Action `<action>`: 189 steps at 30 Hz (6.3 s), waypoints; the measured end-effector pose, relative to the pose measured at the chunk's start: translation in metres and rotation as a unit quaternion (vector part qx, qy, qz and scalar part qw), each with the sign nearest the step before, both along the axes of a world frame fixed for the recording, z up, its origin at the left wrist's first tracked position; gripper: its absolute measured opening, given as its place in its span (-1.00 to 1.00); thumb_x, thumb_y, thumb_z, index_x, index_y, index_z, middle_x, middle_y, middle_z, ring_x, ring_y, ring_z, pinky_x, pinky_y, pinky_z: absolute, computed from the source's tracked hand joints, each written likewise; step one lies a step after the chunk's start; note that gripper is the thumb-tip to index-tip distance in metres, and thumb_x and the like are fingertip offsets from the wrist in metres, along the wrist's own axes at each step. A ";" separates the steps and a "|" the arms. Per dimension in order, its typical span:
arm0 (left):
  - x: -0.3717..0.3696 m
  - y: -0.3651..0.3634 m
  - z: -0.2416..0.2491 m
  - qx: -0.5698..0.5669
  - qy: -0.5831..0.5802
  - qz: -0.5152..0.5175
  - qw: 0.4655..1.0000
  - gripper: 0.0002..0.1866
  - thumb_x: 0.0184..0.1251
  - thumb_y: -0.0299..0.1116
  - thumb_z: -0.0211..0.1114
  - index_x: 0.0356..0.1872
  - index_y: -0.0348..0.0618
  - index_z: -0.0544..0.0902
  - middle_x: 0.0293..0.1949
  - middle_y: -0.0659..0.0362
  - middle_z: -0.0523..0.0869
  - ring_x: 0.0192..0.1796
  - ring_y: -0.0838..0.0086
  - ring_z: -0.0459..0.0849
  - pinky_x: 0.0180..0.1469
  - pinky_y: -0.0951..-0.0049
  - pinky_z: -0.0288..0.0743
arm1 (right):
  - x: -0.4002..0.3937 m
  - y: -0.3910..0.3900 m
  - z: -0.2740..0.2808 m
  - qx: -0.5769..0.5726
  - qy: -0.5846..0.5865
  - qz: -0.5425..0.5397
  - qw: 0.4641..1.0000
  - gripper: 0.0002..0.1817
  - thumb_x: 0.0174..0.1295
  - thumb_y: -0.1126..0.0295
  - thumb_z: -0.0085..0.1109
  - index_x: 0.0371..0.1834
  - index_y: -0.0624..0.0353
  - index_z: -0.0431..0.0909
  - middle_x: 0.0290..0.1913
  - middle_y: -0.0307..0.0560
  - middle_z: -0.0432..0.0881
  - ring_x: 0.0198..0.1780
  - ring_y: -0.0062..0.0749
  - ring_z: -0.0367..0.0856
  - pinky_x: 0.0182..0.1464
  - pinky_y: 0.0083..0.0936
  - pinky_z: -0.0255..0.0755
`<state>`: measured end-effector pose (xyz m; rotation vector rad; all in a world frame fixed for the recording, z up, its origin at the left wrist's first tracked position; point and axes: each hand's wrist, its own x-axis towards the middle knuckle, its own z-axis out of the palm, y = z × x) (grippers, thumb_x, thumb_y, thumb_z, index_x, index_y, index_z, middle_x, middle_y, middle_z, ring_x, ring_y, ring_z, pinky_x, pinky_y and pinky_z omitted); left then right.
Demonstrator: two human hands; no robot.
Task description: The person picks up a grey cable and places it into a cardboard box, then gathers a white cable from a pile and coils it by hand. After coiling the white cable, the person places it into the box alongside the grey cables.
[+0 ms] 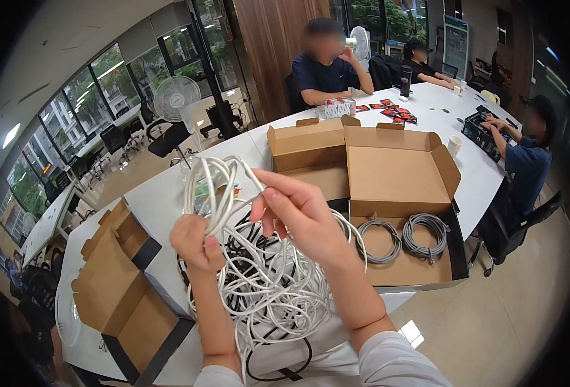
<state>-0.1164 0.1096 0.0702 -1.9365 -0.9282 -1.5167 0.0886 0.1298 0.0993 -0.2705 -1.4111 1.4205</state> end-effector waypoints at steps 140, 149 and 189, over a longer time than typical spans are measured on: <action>-0.042 -0.031 0.016 -0.128 -0.459 -0.715 0.512 -0.47 0.57 -0.14 -0.10 0.43 -0.18 0.17 0.38 -0.13 0.30 0.17 0.13 0.54 0.24 0.21 0.46 | 0.041 0.028 0.006 -0.096 0.199 -0.214 0.951 -0.80 0.42 0.24 0.08 -0.19 0.13 0.40 -0.70 -0.47 0.18 -0.73 -0.80 0.02 -0.65 -0.69 -0.04; 0.008 -0.002 0.010 -0.218 -0.312 -0.362 0.851 -0.24 0.40 -0.17 0.18 0.48 -0.20 0.02 0.33 -0.18 0.36 0.26 0.07 0.51 0.36 0.12 0.31 | 0.041 0.032 0.002 -0.067 0.224 -0.257 0.938 -0.83 0.42 0.23 0.09 -0.23 0.05 0.40 -0.67 -0.49 0.13 -0.70 -0.79 0.02 -0.58 -0.69 0.01; -0.086 -0.049 0.020 0.008 -0.534 -0.672 0.513 -0.48 0.47 -0.26 0.13 0.31 -0.32 0.27 0.22 0.13 0.53 -0.18 0.54 0.60 -0.15 0.49 0.58 | 0.035 0.034 -0.002 -0.033 0.085 -0.254 0.963 -0.78 0.38 0.26 0.15 -0.13 0.18 0.46 -0.59 -0.46 0.30 -0.71 -0.86 0.10 -0.68 -0.76 0.00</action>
